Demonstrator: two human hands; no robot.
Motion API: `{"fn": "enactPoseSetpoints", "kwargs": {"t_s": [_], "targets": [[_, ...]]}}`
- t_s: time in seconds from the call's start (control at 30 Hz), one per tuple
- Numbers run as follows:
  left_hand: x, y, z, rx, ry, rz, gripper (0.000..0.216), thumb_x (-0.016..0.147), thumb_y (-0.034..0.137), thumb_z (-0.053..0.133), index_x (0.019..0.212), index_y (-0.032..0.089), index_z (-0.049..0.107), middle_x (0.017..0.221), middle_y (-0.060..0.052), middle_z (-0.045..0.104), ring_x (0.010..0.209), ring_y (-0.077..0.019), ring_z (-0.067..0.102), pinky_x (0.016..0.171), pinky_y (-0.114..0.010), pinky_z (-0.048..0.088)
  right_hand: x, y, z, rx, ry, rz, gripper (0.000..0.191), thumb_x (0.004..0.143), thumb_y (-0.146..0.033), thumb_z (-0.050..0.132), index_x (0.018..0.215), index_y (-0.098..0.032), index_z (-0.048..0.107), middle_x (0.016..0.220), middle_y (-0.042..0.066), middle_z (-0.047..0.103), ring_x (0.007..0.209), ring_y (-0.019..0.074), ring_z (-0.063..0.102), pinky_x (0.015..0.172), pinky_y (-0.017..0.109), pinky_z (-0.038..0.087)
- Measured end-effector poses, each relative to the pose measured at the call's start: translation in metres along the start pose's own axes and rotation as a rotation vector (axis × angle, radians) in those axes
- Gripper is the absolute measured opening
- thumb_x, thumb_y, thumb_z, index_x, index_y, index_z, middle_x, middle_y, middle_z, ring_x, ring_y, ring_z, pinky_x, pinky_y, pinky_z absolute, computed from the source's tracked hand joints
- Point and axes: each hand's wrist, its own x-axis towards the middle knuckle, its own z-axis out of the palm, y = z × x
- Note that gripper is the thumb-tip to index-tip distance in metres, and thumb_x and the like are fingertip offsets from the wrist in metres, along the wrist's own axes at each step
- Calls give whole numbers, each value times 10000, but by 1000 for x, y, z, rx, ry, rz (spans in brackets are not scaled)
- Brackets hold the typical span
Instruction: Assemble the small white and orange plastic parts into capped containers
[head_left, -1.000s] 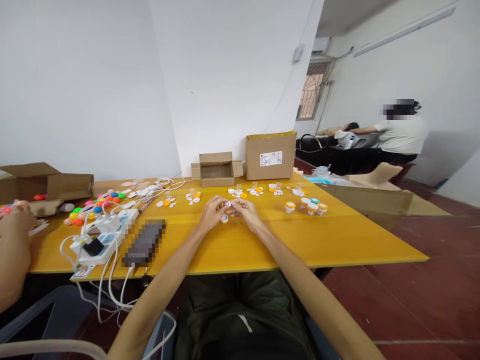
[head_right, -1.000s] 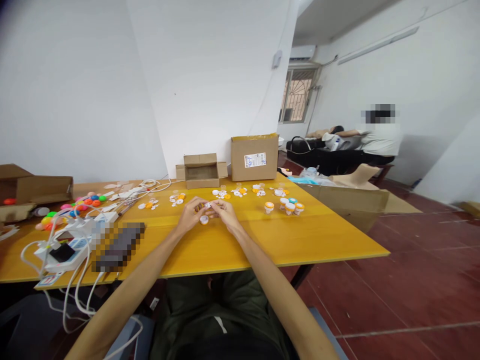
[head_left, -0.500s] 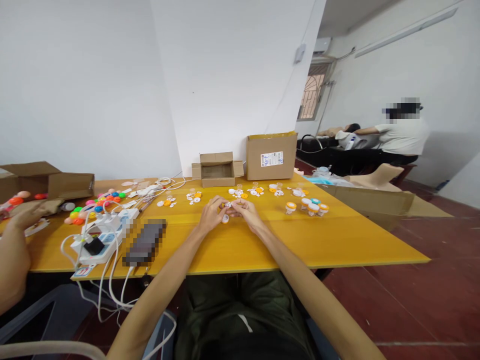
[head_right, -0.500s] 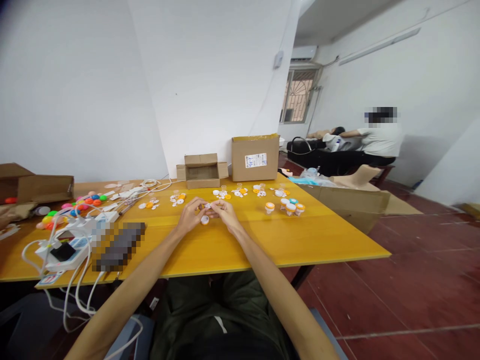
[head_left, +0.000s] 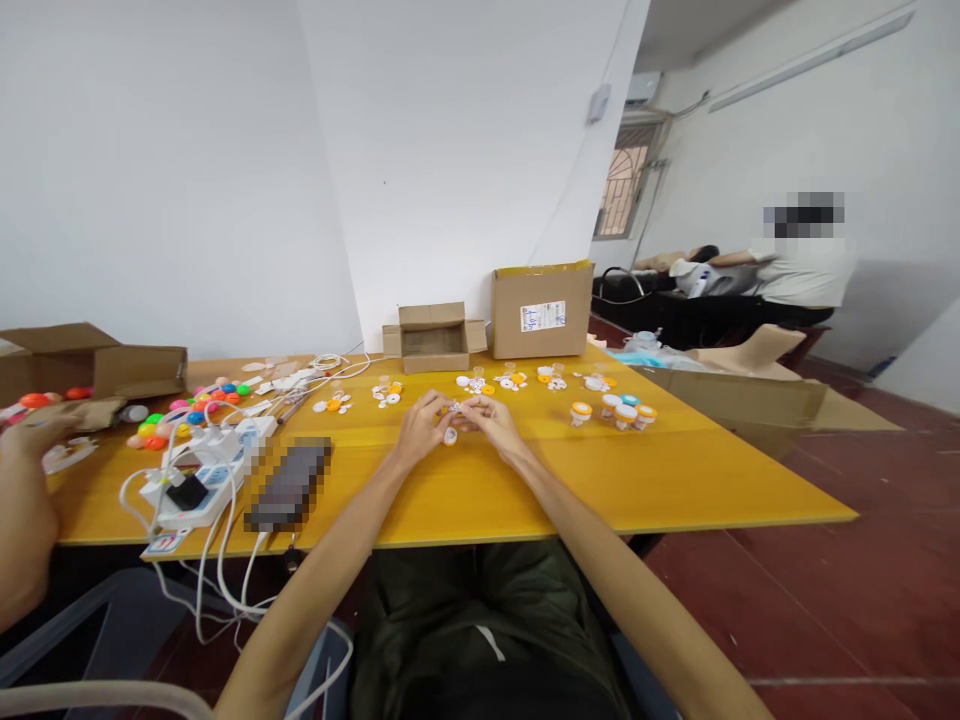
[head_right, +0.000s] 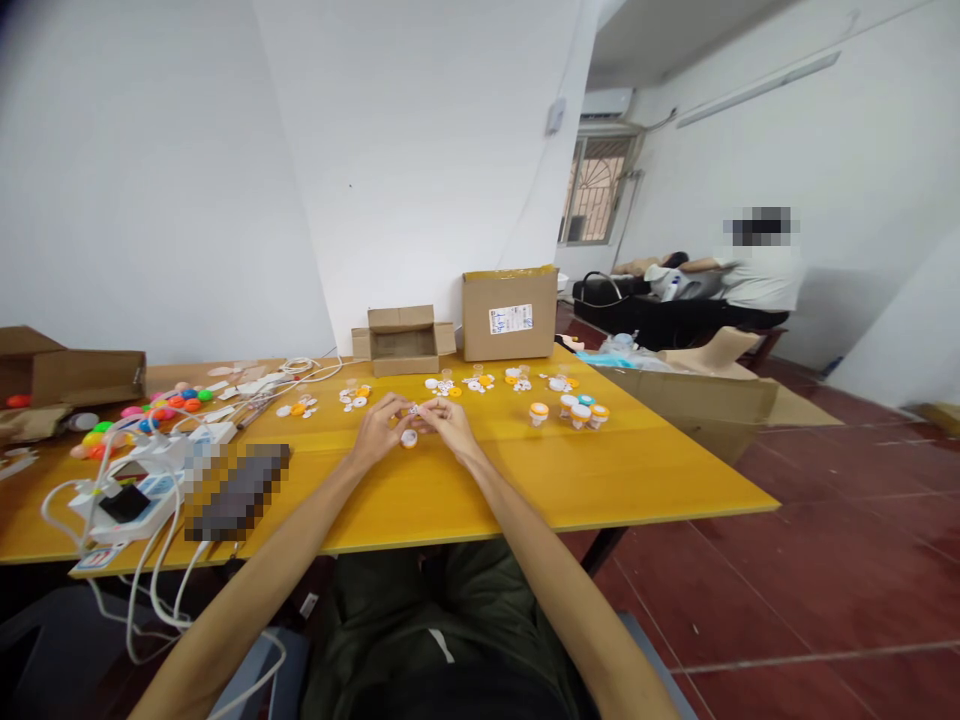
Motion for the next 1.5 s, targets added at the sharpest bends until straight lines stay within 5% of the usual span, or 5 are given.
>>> {"fn": "enactPoseSetpoints", "kwargs": {"t_s": [0.5,1.5], "targets": [[0,4,1,11,-11,5,127,866,184,610,962,239,670,907,-24,649,780,-161,612,762,-291,502,2,4,2,-17,35,-11,442,516,-542,859,706,-216,630,681,6,724,667,192,712,652,321,595],[0,8,-1,88,-9,85,130,931,284,557,999,232,655,887,-26,631,786,-159,595,734,-279,483,2,3,6,17,36,-24,415,557,-544,837,741,-225,644,696,12,714,684,198,685,729,362,585]]}}
